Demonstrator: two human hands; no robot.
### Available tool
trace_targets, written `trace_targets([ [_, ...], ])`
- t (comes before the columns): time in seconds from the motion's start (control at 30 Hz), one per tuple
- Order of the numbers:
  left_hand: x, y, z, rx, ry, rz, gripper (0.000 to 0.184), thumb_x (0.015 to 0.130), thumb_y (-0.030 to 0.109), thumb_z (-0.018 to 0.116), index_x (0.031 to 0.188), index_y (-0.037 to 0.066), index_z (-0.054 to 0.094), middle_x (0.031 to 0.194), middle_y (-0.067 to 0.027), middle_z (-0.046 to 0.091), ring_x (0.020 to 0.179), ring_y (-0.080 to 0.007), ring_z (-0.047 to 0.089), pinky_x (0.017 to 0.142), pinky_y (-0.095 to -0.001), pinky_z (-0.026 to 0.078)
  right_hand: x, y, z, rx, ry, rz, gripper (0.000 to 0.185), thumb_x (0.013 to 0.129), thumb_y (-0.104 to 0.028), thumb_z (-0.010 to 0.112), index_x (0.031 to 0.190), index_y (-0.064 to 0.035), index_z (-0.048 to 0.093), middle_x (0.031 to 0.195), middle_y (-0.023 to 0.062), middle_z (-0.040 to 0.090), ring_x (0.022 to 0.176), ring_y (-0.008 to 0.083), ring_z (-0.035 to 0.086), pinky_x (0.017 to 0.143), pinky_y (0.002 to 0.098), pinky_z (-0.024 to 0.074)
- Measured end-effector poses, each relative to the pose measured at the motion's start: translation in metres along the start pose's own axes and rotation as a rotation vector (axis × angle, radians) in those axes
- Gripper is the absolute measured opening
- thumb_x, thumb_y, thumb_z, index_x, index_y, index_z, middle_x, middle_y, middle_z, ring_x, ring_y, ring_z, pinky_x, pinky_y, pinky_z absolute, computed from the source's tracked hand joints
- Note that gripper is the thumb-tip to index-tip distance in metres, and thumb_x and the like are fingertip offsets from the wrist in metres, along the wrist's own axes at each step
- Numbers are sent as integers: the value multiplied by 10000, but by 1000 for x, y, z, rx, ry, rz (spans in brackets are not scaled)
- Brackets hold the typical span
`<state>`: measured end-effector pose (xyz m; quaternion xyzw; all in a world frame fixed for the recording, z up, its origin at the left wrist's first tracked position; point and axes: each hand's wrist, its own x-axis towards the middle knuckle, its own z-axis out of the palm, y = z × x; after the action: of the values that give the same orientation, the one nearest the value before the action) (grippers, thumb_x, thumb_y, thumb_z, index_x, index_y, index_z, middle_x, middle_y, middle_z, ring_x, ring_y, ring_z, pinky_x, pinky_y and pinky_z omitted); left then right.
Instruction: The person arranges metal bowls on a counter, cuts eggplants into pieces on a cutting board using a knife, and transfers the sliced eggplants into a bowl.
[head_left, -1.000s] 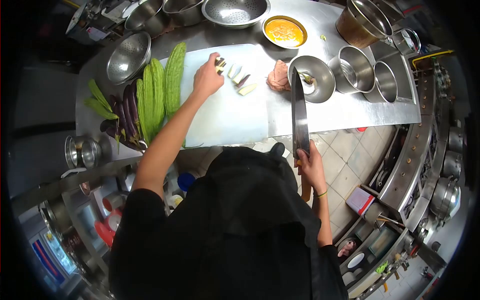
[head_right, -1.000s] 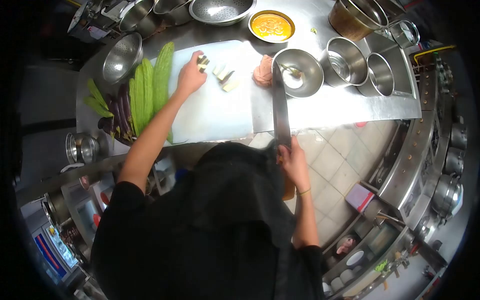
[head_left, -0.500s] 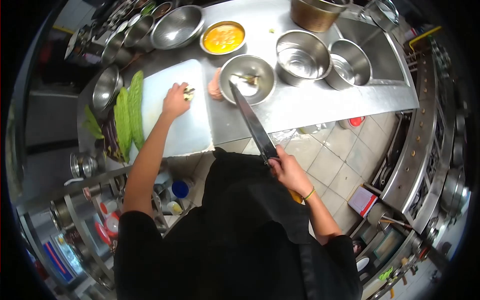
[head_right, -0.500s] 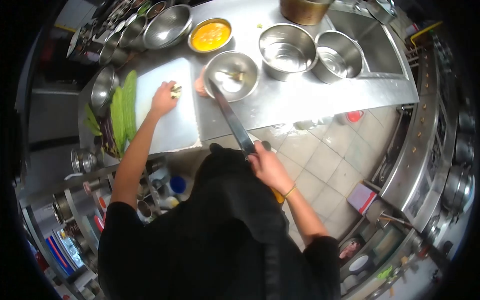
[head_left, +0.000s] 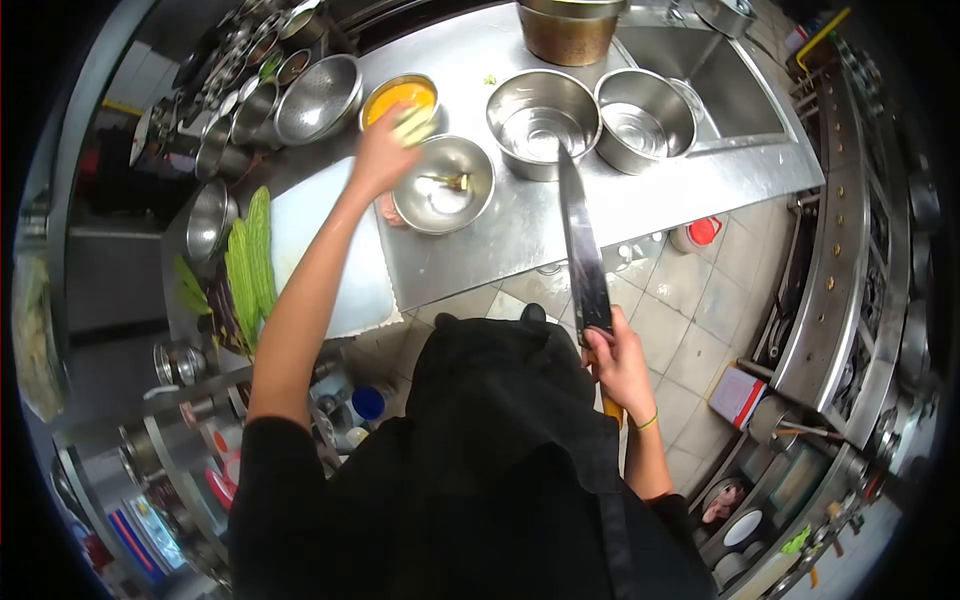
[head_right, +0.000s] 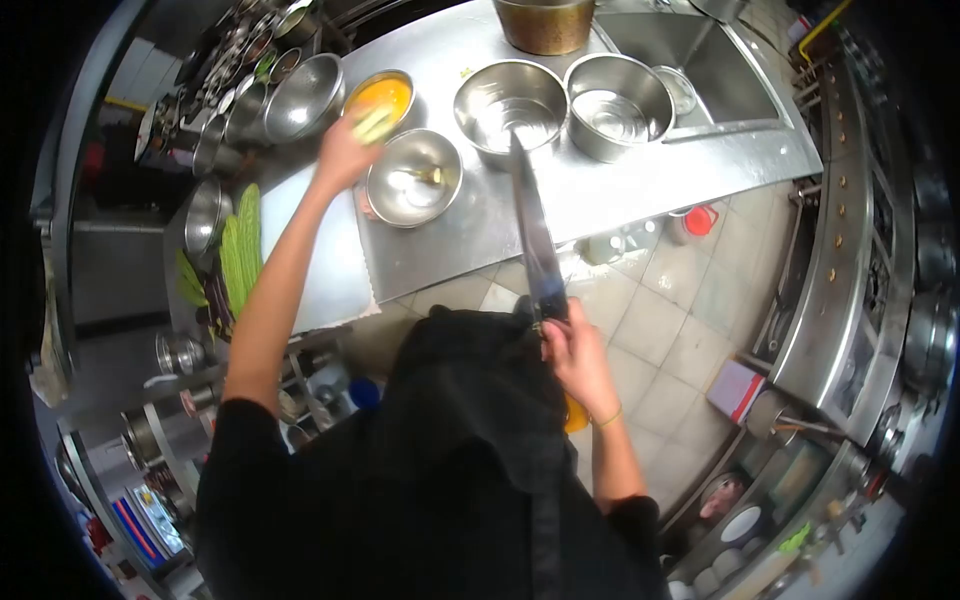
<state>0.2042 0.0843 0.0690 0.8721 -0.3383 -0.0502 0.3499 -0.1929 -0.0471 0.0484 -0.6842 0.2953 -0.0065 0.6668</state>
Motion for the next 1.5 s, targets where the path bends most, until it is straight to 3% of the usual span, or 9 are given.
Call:
trace_targets([
  [0.13,69,70,67,128,-402,-37,751,658,205,798,1339,107,494,1146,-179,638,1036,-303,642,886,-373,508,-7,-8,-9,70,77,-56,231,994,-23,487,1218,-37,433,755,37,562,555,76,537,425,231,419],
  [0.23,78,87,97,258,-268,-127,942,655,406,832,1442,162,376,1391,-200,442,1172,-397,560,996,-457,470,-22,-24,-21,17,96,55,127,983,-19,504,1100,-10,455,763,53,616,563,89,555,504,250,452],
  [0.5,19,41,116,310,-464,137,500,664,299,858,1070,41,726,1543,-247,299,1219,-436,536,1025,-429,459,-49,4,-23,183,231,85,175,994,-41,491,1164,-21,456,816,54,606,608,83,575,474,220,443],
  [0.63,-30,48,138,154,-208,103,261,679,185,831,898,74,739,1144,-135,659,1050,-372,575,916,-429,493,-37,2,-23,126,144,76,192,995,-45,492,1179,-19,444,831,60,607,621,85,582,476,222,455],
  [0.77,-100,42,135,-37,-18,354,143,693,39,706,822,43,644,961,-108,598,1005,-373,489,910,-431,446,-22,10,-22,106,248,-123,415,997,-123,545,1357,3,382,831,80,625,598,90,573,464,225,456],
  [0.9,-189,44,94,-190,-20,266,186,627,8,684,798,47,624,895,-90,547,981,-357,467,873,-444,428,24,-35,-33,-113,231,-140,325,978,-145,583,1257,-18,475,735,30,606,577,68,532,458,233,416],
  [1.1,-287,5,39,-60,206,124,193,573,-24,687,749,49,654,815,-73,588,891,-330,505,810,-411,433,139,-57,-25,-977,-151,-341,283,914,-101,592,1162,-1,499,653,190,608,562,313,606,514,405,480],
  [1.17,-296,-3,32,-27,270,76,196,576,-32,684,752,49,655,812,-70,594,884,-325,509,798,-406,433,169,-75,-3,-1341,-342,-429,342,885,-84,541,1217,-49,468,806,243,659,769,449,643,686,538,500],
  [1.5,-267,-44,46,-97,408,-31,251,615,-69,723,825,38,637,915,-57,568,940,-317,481,781,-397,454,263,-137,78,-1777,-437,-545,298,842,-83,502,1140,-86,506,900,211,674,837,409,670,759,513,534],
])
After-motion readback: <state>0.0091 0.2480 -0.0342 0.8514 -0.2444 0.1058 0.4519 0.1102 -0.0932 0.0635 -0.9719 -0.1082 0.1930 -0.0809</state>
